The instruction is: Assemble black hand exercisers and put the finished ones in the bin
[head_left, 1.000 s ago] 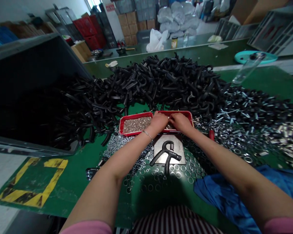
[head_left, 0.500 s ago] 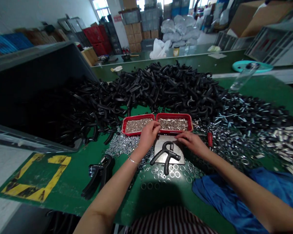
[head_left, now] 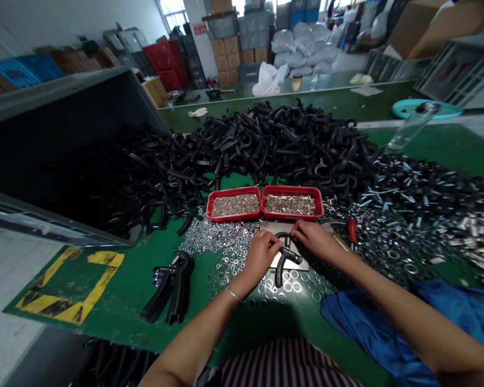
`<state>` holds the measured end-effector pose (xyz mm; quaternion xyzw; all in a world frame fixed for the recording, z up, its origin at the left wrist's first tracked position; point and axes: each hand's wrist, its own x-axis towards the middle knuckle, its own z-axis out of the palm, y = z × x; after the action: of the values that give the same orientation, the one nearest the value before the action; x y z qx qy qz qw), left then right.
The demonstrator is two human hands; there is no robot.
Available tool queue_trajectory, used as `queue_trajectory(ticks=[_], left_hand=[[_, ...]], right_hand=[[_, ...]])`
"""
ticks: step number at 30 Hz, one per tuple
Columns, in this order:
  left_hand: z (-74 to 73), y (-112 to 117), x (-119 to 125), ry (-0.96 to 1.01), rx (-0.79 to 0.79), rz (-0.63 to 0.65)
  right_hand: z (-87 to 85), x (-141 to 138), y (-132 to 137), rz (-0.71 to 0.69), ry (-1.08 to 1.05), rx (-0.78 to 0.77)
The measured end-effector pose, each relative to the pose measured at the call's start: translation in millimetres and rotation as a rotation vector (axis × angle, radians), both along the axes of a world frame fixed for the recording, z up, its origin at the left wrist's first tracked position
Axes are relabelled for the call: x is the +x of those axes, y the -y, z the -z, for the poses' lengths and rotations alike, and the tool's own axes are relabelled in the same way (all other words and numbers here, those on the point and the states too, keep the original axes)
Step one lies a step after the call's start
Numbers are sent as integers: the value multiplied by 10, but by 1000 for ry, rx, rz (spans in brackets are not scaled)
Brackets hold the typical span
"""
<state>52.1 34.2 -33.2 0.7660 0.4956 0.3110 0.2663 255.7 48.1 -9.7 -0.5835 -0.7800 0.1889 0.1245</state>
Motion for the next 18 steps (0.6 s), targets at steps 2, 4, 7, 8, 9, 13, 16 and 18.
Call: queue_trajectory(ticks=[2, 4, 7, 8, 9, 13, 16, 18], left_hand=[[-34, 22, -3, -49, 36, 22], [-68, 47, -11, -109, 80, 57], [-93, 87, -23, -180, 125, 90], [-94, 100, -24, -190, 131, 92], [-91, 113, -24, -195, 135, 90], [-78, 142, 3, -254, 168, 95], [-85, 123, 41, -364, 230, 146], [-102, 113, 54, -440, 273, 201]], right_hand=[[-65, -84, -25, -32, 100, 26], [-123, -175, -57, -79, 185, 55], [-169, -240, -106, -162, 267, 79], [-172, -233, -117, -184, 285, 81], [-169, -214, -124, -199, 300, 83], [-124, -118, -90, -177, 338, 84], [-79, -109, -16, -126, 343, 104], [-57, -91, 48, -116, 333, 118]])
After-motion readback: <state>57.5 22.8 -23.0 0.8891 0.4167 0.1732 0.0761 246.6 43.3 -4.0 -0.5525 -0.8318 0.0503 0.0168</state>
